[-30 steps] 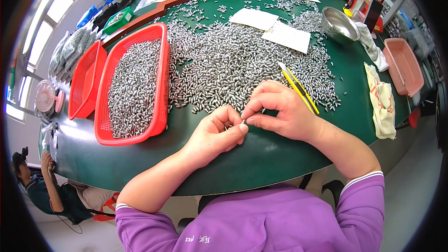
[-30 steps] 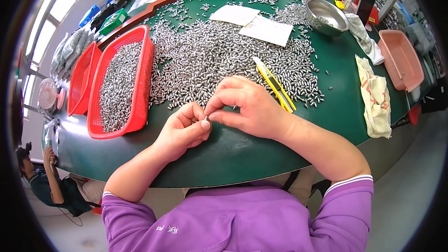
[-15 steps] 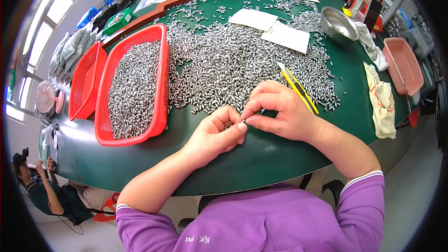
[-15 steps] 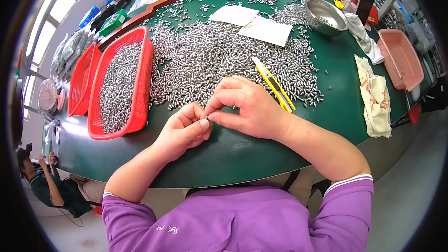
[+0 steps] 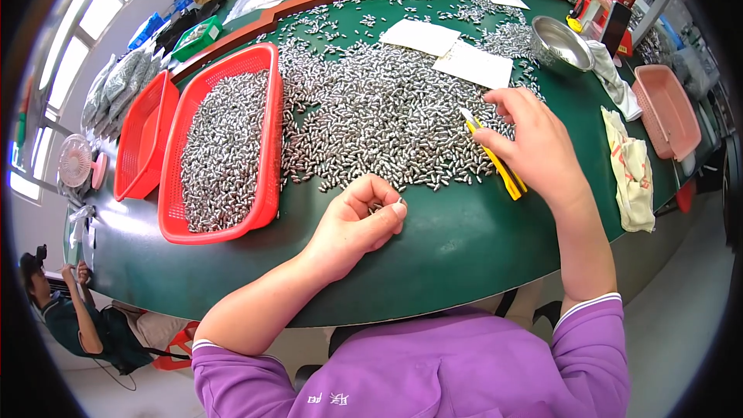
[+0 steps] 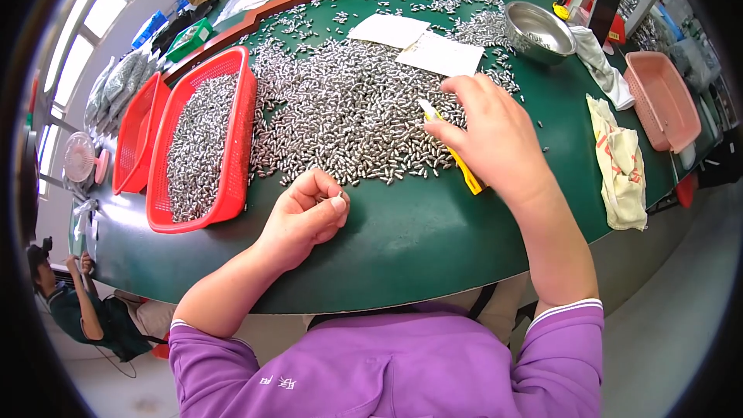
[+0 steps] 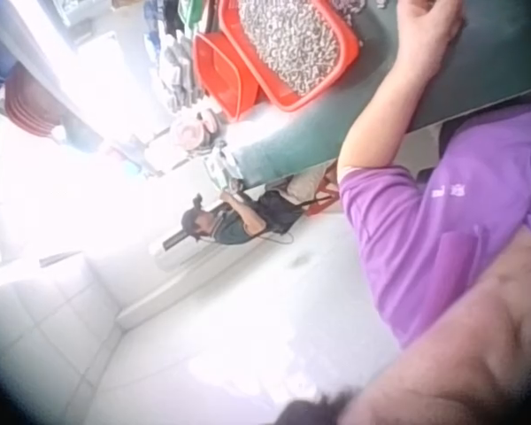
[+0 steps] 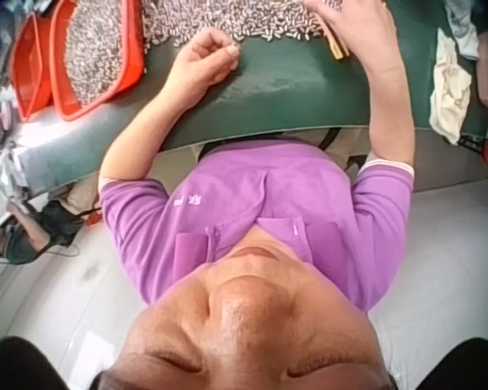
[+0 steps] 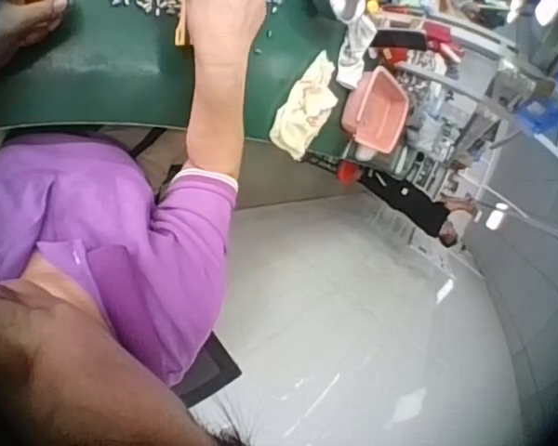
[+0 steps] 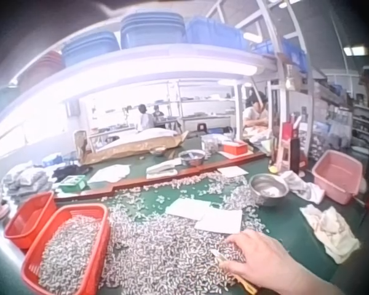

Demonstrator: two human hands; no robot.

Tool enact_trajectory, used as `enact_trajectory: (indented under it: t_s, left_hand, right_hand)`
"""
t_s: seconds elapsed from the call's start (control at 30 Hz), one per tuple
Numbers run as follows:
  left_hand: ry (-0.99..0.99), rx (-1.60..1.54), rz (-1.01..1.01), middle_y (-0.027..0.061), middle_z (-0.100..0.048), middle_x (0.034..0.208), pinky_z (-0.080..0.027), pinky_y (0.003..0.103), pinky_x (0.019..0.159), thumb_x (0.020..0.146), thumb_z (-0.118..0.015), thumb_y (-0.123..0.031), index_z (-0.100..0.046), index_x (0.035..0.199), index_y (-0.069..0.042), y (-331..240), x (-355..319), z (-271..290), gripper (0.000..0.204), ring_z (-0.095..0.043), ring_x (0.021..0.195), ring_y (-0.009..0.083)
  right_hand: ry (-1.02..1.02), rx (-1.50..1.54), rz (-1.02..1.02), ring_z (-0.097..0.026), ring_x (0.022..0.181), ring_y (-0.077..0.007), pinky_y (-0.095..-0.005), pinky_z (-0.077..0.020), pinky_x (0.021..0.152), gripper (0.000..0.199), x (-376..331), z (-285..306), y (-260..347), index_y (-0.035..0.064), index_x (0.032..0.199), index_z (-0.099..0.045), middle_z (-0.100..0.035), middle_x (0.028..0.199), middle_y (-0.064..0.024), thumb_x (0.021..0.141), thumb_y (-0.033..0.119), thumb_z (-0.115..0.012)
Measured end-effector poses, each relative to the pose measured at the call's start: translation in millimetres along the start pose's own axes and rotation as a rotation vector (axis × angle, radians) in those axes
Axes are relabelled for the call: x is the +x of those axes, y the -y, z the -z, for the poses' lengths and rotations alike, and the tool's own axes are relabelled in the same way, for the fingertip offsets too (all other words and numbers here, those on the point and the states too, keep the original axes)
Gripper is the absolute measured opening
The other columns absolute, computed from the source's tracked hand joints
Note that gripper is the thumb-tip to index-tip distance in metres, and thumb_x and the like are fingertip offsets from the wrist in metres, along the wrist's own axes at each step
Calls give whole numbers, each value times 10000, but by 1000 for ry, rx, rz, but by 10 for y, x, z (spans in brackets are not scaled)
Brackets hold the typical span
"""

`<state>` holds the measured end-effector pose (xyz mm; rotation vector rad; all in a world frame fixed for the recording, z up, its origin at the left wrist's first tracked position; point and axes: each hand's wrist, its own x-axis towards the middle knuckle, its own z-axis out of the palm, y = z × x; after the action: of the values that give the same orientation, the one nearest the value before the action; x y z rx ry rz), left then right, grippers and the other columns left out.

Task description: Inspecting and cleaning small metal components using a utility knife on a workshop bench.

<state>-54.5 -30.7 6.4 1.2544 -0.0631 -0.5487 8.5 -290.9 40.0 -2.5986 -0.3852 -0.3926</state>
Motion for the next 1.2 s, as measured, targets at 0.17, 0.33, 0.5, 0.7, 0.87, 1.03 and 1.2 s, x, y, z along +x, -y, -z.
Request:
enact_trajectory:
  t_s: [0.17, 0.33, 0.5, 0.7, 0.87, 1.03, 1.2]
  left_hand:
    - [-12, -42, -14, 40, -550, 801, -308, 202, 470, 928, -574, -68, -493, 931, -65, 19, 12, 20, 82, -424, 590, 62]
    - [-12, -63, -12, 44, -548, 797, -309, 204, 470, 926, -572, -59, -486, 929, -65, 6, 22, -1, 86, -422, 587, 64]
    - [-25, -69, -16, 43, -547, 794, -310, 205, 472, 925, -570, -54, -481, 931, -66, 19, 15, 17, 90, -417, 578, 64]
    - [-40, -90, -19, 38, -539, 783, -306, 205, 472, 925, -567, -51, -474, 928, -69, 19, 18, 18, 94, -404, 571, 65]
    - [-39, -111, -21, 19, -544, 761, -302, 196, 479, 919, -610, -109, -494, 930, -77, 9, 23, -3, 121, -413, 564, 37]
    - [-36, -132, -26, 16, -540, 758, -301, 193, 483, 920, -613, -120, -492, 935, -82, 23, 13, 18, 127, -414, 569, 36]
    - [-25, -142, -27, 15, -537, 758, -296, 194, 482, 920, -617, -131, -487, 937, -88, 38, 13, 37, 138, -409, 572, 33]
  right_hand:
    - [217, 3, -184, -635, 893, -279, -390, -495, 817, 399, -8, 91, 101, 48, 1056, -612, -642, 981, -110, 758, 285, -730]
    - [145, -37, -88, -591, 705, -194, -331, -486, 660, 288, -38, -44, -11, 54, 989, -622, -587, 821, -54, 749, 183, -715]
    - [108, 11, -97, -638, 804, -246, -372, -508, 746, 243, 20, 19, 71, 56, 991, -635, -622, 906, -94, 787, 187, -643]
    - [107, 583, 40, -597, 747, -168, -292, -487, 659, 278, -57, 31, 263, 79, 1023, -564, -571, 872, -48, 756, 72, -641]
    - [220, 624, 382, -640, 742, -130, -258, -516, 686, 285, -111, -110, 296, 69, 1080, -605, -637, 977, -45, 817, -35, -634]
    - [407, 556, 423, -662, 822, -232, -309, -522, 750, 334, -136, -115, 341, 115, 1230, -627, -670, 932, -87, 898, 146, -617]
    - [484, 527, 374, -654, 844, -258, -345, -527, 741, 323, -159, -136, 390, 189, 1235, -621, -670, 954, -90, 916, 214, -580]
